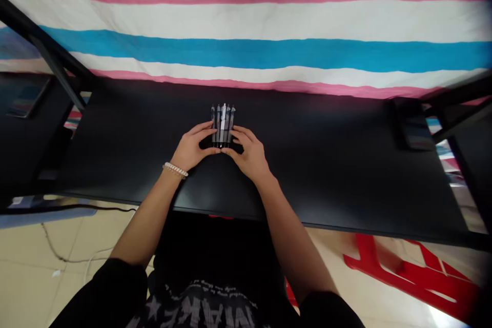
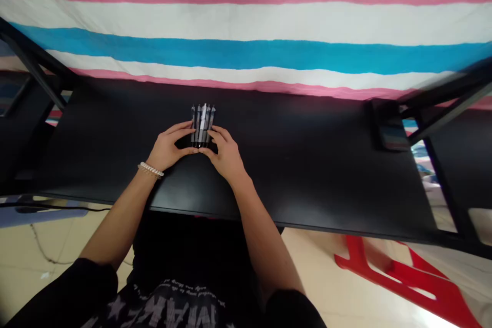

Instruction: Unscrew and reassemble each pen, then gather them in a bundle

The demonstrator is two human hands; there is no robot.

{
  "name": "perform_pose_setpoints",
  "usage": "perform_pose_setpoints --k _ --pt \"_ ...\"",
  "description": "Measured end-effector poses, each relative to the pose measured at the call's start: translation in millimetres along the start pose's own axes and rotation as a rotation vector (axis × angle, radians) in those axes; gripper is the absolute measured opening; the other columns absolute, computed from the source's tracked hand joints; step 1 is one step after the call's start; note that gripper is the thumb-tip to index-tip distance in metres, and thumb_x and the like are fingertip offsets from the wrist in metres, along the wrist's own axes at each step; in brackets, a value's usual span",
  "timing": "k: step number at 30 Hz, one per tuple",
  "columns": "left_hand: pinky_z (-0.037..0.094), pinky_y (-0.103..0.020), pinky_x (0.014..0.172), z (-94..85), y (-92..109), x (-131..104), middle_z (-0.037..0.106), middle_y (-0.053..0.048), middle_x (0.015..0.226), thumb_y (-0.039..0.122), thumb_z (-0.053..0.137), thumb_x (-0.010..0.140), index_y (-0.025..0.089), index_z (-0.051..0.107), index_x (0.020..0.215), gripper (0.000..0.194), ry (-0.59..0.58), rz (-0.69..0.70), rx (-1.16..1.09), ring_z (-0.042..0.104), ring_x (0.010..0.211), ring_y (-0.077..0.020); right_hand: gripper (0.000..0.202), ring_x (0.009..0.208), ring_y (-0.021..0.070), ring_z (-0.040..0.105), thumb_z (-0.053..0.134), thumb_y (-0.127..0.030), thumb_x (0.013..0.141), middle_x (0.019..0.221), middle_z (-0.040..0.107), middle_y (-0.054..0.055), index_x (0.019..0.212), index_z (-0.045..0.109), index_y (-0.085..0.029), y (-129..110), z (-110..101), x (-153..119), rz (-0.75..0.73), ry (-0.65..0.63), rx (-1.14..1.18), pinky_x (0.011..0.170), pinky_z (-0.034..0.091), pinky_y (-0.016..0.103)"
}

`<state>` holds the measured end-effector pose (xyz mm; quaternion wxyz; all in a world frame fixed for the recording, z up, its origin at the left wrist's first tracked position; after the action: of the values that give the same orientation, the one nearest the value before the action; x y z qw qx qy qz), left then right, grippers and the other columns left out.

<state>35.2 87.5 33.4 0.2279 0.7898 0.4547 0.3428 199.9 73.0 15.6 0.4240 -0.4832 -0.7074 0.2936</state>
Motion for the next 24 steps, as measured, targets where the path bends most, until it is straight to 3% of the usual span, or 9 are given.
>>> perform_pose_setpoints --k 4,8,12,14,18,21,24 --pt "0.049 -0.055 0.112 -2.8 0 -1 0.065 -0.016 0.138 0.04 0.087 0.073 0.02 0.07 0.123 0.056 0.019 -0.005 -0.019 0.065 0.125 -0.0287 0.035 0.103 0.0242 0.068 0.063 -0.038 0.096 0.129 0.063 0.013 0.126 0.069 -0.022 -1 -7 1 0.021 0.071 -0.044 0.091 0.063 0.049" --pt "0.054 -0.051 0.106 -7.2 0 -3 0.066 -0.017 0.136 0.046 0.071 0.09 0.017 0.07 0.123 0.044 0.053 -0.038 -0.044 0.067 0.121 -0.027 0.027 0.114 0.0302 0.058 0.062 -0.035 0.096 0.122 0.065 0.014 0.117 0.075 -0.023 -11 -12 1 -0.043 0.127 -0.235 0.099 0.055 0.055" --pt "0.06 -0.042 0.098 -10.7 0 -5 0.067 -0.017 0.131 0.045 0.056 0.099 0.016 0.068 0.123 0.04 0.098 -0.066 -0.111 0.069 0.116 -0.0234 0.027 0.102 0.0292 0.058 0.055 -0.036 0.1 0.108 0.067 0.013 0.095 0.078 -0.022 -8 -23 -3 0.004 0.223 -0.316 0.091 0.054 0.051" --pt "0.06 -0.041 0.097 -12.4 -2 -7 0.068 -0.017 0.127 0.046 0.054 0.1 0.015 0.066 0.123 0.04 0.129 -0.085 -0.136 0.07 0.113 -0.0223 0.027 0.096 0.0283 0.058 0.054 -0.037 0.1 0.101 0.067 0.012 0.097 0.076 -0.021 -6 -31 -6 0.038 0.282 -0.34 0.09 0.054 0.05" --pt "0.06 -0.04 0.097 -11.8 -4 -8 0.068 -0.017 0.123 0.045 0.054 0.1 0.014 0.064 0.124 0.04 0.148 -0.094 -0.135 0.071 0.111 -0.0222 0.029 0.097 0.0282 0.058 0.058 -0.036 0.097 0.107 0.064 0.012 0.119 0.071 -0.023 -10 -25 -5 -0.001 0.238 -0.384 0.091 0.054 0.049" --pt "0.06 -0.041 0.098 -11.7 -4 -8 0.068 -0.017 0.123 0.045 0.054 0.1 0.014 0.064 0.122 0.039 0.15 -0.088 -0.106 0.07 0.11 -0.0224 0.021 0.096 0.0279 0.058 0.059 -0.03 0.094 0.105 0.06 0.013 0.104 0.075 -0.021 -7 -24 -5 0.023 0.239 -0.405 0.088 0.055 0.047" --pt "0.06 -0.041 0.096 -15.9 -4 -9 0.068 -0.016 0.121 0.045 0.054 0.1 0.015 0.065 0.119 0.038 0.18 -0.085 -0.073 0.069 0.107 -0.0216 0.017 0.083 0.0231 0.06 0.058 -0.024 0.09 0.097 0.06 0.011 0.092 0.074 -0.019 3 -28 -6 0.098 0.248 -0.333 0.079 0.056 0.041"
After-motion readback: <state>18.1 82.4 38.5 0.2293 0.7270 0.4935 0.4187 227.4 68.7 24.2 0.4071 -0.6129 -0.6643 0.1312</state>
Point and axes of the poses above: each hand's wrist, its own x-axis towards the middle knuckle, its own z-axis out of the palm, y = z × x, the point moved 10 cm from there along x, towards the middle knuckle
